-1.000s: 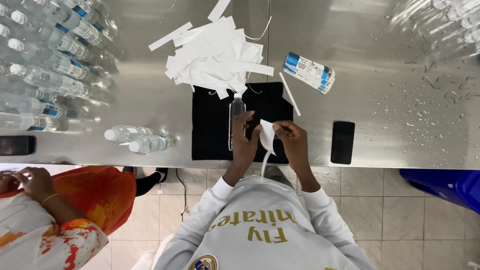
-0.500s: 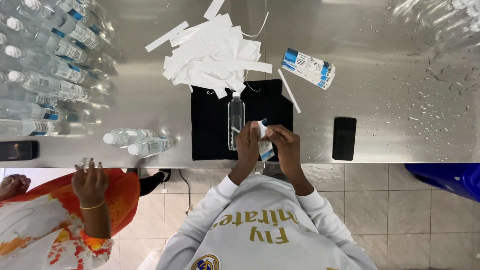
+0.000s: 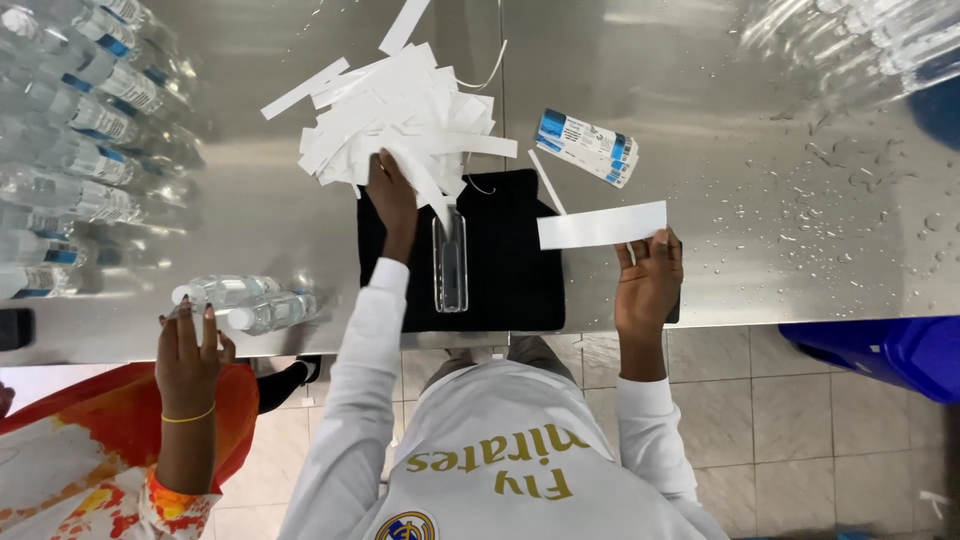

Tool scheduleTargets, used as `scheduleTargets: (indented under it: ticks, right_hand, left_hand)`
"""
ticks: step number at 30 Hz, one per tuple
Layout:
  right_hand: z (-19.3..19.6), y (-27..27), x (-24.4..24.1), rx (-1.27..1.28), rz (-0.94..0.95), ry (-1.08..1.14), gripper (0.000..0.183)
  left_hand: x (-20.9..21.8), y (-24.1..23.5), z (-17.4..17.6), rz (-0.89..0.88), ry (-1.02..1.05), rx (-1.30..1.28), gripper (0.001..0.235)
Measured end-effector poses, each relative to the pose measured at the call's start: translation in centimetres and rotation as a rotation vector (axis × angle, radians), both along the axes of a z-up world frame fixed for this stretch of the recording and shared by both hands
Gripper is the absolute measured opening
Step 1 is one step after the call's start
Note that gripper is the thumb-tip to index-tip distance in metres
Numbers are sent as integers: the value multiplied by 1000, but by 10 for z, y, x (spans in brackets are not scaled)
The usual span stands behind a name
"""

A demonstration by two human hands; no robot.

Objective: The person stands at a stainless steel counter and repeatedly applies paper labels to clear plastic water bottles. They pick up a bottle, wrap a label around it, and place it on a black mat before retrieving another bottle to continue the process.

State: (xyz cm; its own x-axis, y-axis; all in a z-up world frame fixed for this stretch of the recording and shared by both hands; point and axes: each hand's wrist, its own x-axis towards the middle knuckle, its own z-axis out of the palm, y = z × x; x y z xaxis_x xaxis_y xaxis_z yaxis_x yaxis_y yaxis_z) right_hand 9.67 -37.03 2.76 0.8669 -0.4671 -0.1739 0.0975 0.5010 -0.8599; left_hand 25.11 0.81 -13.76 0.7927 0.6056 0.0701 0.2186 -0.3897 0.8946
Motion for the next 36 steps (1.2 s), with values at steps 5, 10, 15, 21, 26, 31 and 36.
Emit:
scheduleTargets:
  ticks: [5, 10, 15, 21, 26, 31, 36]
  right_hand:
    - [29, 6, 6, -63, 1, 5, 28]
    - [27, 45, 3, -223, 44, 15, 35]
    - [77, 97, -16, -731, 707, -301, 22]
    - [52, 83, -23, -896, 816, -331, 23]
    - [8, 73, -25, -514, 750, -111, 35]
    - [-83, 60, -36, 79, 666, 8, 51]
    - [-54, 81, -39, -239, 874, 120, 66]
  left_hand:
    - [11, 6, 55, -76, -66, 81, 35]
    - [-87, -70, 108, -197, -93, -130, 28]
    - [-154, -97, 153, -528, 234, -1453, 63]
    - [-173, -58, 153, -347, 185, -1254, 30]
    - [-189, -66, 167, -211, 136, -1226, 26]
    - [-198, -69, 135, -192, 107, -1138, 26]
    - [-194, -33, 136, -764, 369, -558, 33]
